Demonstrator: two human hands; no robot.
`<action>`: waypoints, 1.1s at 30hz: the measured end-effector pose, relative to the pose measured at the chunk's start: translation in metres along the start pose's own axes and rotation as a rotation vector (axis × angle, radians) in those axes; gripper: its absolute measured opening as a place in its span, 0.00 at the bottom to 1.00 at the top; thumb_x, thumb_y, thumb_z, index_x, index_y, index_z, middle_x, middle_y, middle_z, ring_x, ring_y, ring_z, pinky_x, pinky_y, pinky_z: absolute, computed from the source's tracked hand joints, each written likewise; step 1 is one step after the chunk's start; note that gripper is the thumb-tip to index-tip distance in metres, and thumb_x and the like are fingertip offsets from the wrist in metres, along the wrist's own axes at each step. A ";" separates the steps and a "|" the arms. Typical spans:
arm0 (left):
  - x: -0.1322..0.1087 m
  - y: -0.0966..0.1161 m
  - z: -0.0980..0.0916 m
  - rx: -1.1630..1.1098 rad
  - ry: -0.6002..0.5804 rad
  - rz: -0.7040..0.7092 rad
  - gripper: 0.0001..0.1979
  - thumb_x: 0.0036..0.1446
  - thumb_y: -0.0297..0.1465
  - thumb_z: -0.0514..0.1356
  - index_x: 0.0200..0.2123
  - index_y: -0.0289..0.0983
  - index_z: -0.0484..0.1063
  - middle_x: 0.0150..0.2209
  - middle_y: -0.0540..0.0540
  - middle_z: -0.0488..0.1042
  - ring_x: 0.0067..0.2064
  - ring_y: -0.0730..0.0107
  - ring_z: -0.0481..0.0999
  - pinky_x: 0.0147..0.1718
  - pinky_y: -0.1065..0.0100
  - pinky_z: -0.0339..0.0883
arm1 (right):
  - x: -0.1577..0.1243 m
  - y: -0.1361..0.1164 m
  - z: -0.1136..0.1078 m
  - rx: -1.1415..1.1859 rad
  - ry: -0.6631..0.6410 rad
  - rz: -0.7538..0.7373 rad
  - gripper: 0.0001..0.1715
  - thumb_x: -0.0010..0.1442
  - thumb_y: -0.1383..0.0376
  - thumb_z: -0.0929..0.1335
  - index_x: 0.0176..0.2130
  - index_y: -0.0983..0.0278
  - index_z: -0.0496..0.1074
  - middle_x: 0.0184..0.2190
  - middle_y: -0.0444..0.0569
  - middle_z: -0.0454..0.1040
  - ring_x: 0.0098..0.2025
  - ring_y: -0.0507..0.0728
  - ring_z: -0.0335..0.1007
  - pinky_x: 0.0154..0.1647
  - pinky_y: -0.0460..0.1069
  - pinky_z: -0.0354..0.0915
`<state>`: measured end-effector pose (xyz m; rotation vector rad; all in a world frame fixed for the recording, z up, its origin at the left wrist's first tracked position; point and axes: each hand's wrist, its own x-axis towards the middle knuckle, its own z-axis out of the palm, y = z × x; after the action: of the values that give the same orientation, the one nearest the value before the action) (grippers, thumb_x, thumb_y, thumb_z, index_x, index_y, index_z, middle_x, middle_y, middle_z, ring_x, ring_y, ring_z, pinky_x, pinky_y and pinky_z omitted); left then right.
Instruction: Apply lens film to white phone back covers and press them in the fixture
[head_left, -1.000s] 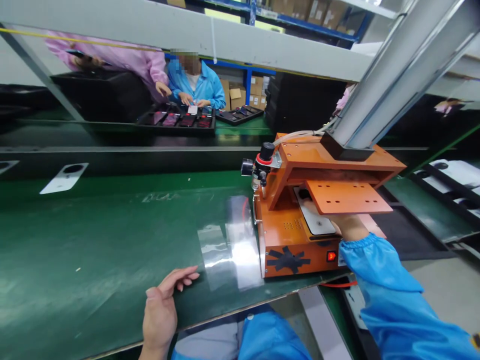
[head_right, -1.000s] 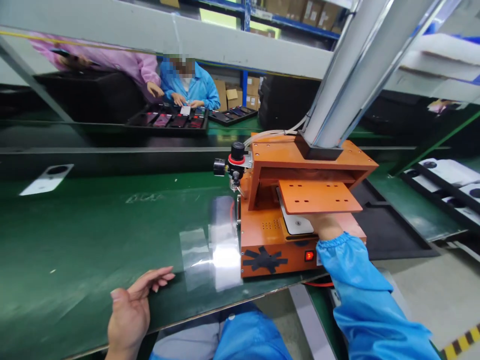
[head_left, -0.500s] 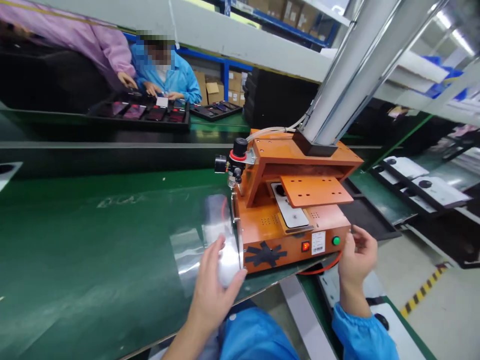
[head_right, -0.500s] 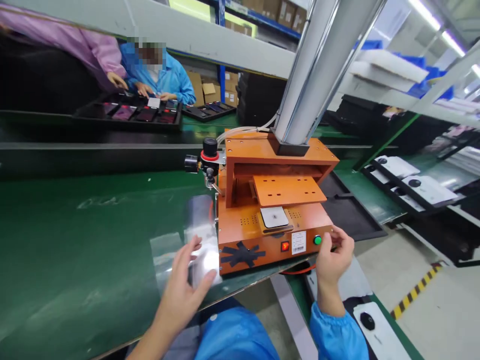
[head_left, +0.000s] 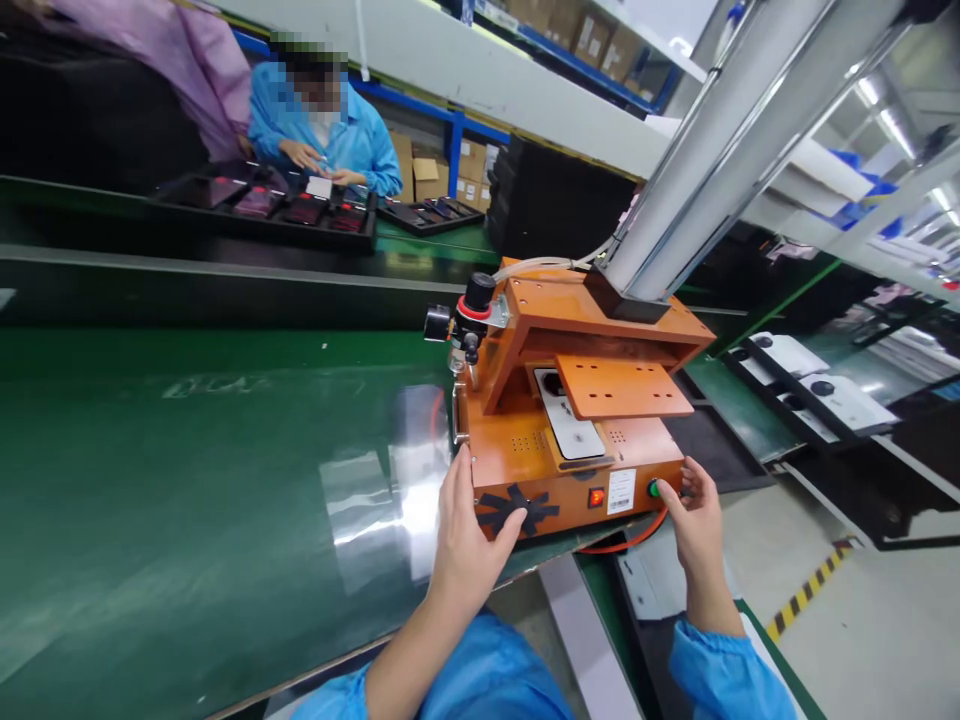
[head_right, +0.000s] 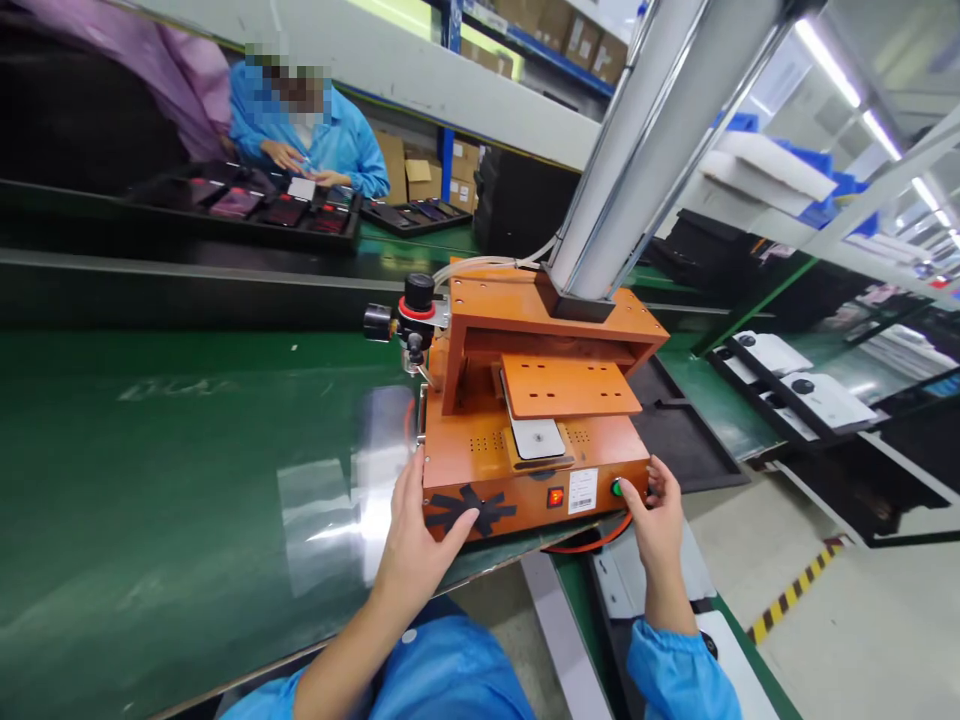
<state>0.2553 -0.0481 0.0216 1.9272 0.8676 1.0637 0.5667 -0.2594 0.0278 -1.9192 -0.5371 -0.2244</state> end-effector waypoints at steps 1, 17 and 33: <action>0.000 -0.001 -0.001 0.002 -0.006 -0.001 0.47 0.64 0.40 0.64 0.75 0.46 0.36 0.74 0.35 0.51 0.74 0.47 0.53 0.69 0.39 0.58 | 0.001 0.001 -0.002 -0.002 -0.035 0.003 0.48 0.50 0.46 0.79 0.63 0.59 0.68 0.55 0.54 0.72 0.57 0.65 0.67 0.51 0.56 0.65; 0.001 -0.003 -0.017 0.040 -0.123 0.037 0.48 0.64 0.43 0.63 0.75 0.47 0.36 0.74 0.35 0.50 0.74 0.46 0.53 0.70 0.37 0.54 | -0.044 -0.154 0.073 -0.493 -0.383 -0.783 0.23 0.71 0.52 0.68 0.56 0.64 0.68 0.52 0.58 0.74 0.56 0.68 0.68 0.60 0.63 0.58; -0.002 -0.003 -0.003 -0.019 -0.037 -0.018 0.47 0.64 0.41 0.63 0.75 0.46 0.37 0.74 0.36 0.51 0.74 0.45 0.52 0.70 0.37 0.56 | -0.020 -0.013 -0.005 0.063 0.004 0.096 0.42 0.53 0.44 0.77 0.57 0.64 0.70 0.56 0.59 0.73 0.57 0.69 0.69 0.59 0.64 0.66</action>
<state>0.2507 -0.0477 0.0196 1.9141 0.8496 1.0193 0.5435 -0.2655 0.0326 -1.8778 -0.4426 -0.1476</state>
